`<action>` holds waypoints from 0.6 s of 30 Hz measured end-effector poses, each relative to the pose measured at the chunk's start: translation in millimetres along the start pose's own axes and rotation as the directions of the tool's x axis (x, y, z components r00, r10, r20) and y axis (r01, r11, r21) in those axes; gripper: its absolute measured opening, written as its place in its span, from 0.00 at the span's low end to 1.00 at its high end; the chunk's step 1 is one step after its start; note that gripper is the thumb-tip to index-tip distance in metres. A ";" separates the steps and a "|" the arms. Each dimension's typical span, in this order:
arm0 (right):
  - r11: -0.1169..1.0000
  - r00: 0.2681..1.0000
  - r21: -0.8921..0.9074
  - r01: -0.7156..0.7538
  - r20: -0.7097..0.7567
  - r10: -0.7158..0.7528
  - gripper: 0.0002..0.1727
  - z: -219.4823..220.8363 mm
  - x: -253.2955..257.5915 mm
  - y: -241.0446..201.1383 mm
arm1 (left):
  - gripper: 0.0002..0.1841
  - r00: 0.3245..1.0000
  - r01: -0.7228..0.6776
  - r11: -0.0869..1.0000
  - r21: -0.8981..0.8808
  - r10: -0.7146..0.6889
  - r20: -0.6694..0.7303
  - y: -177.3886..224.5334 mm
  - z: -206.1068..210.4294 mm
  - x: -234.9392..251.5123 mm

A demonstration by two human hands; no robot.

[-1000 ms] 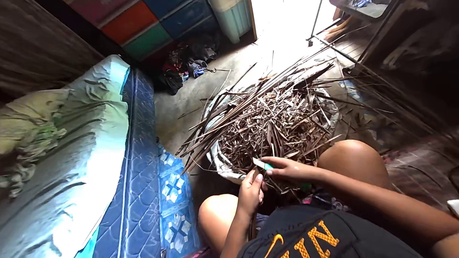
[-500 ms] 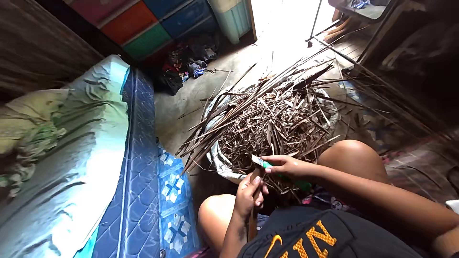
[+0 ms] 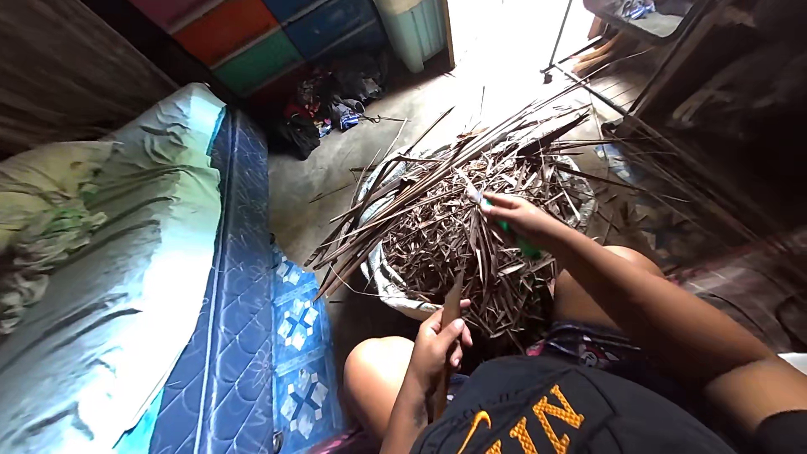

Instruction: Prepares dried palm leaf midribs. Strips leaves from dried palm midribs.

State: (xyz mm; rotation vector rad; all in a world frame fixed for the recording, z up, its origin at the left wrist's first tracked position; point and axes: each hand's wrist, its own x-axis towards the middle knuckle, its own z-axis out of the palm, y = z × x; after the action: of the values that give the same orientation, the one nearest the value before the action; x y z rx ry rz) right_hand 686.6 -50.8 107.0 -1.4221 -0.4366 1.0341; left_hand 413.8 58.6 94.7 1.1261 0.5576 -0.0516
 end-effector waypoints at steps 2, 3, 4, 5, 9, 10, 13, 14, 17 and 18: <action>0.996 0.991 0.054 0.064 -0.118 -0.057 0.27 -17.7 11.9 -3.0 | 0.24 1.000 0.005 0.996 0.092 -0.005 0.004 -5.3 -3.3 -4.2; 0.993 0.979 0.077 0.087 -0.192 -0.071 0.27 -24.9 16.1 -5.8 | 0.24 1.000 0.004 0.989 0.147 -0.004 -0.003 -7.0 -5.3 -6.9; 0.989 0.961 0.097 0.113 -0.264 -0.084 0.26 -33.8 20.5 -7.2 | 0.23 1.000 0.010 0.979 0.206 -0.006 -0.018 -8.0 -7.1 -9.9; 0.984 0.939 0.116 0.137 -0.331 -0.092 0.26 -45.0 24.7 -7.3 | 0.23 0.999 0.021 0.965 0.261 -0.011 -0.041 -8.7 -8.5 -12.9; 0.974 0.845 0.099 0.206 -0.519 -0.126 0.25 -70.7 15.5 -14.0 | 0.22 0.965 0.110 0.790 0.603 0.062 -0.256 -9.8 -11.8 -17.5; 0.983 0.853 0.051 0.174 -0.508 -0.124 0.25 -65.3 6.8 -14.1 | 0.22 0.942 0.154 0.708 0.690 0.106 -0.318 -8.7 -10.1 -15.9; 0.971 0.965 -0.231 -0.070 -0.262 0.007 0.22 -13.2 -29.8 0.3 | 0.24 0.877 0.262 0.528 0.807 0.218 -0.428 -3.6 -0.4 -3.5; 0.918 0.992 -0.379 -0.112 -0.093 0.082 0.21 9.0 -40.7 10.5 | 0.25 0.869 0.300 0.483 0.823 0.216 -0.444 0.1 3.7 2.0; 0.759 0.931 -0.650 -0.038 0.253 0.263 0.18 72.2 -66.7 37.5 | 0.27 0.866 0.391 0.383 0.837 0.153 -0.475 11.1 16.1 20.5; 0.726 0.905 -0.687 -0.013 0.300 0.300 0.19 85.7 -69.7 43.1 | 0.28 0.866 0.406 0.374 0.833 0.132 -0.482 14.6 20.2 25.3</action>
State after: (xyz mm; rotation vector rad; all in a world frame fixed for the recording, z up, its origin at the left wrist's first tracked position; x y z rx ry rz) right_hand 568.7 -62.2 103.4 -1.9199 -1.0921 1.3966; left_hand 448.2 53.5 101.9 2.2675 1.1664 -0.2806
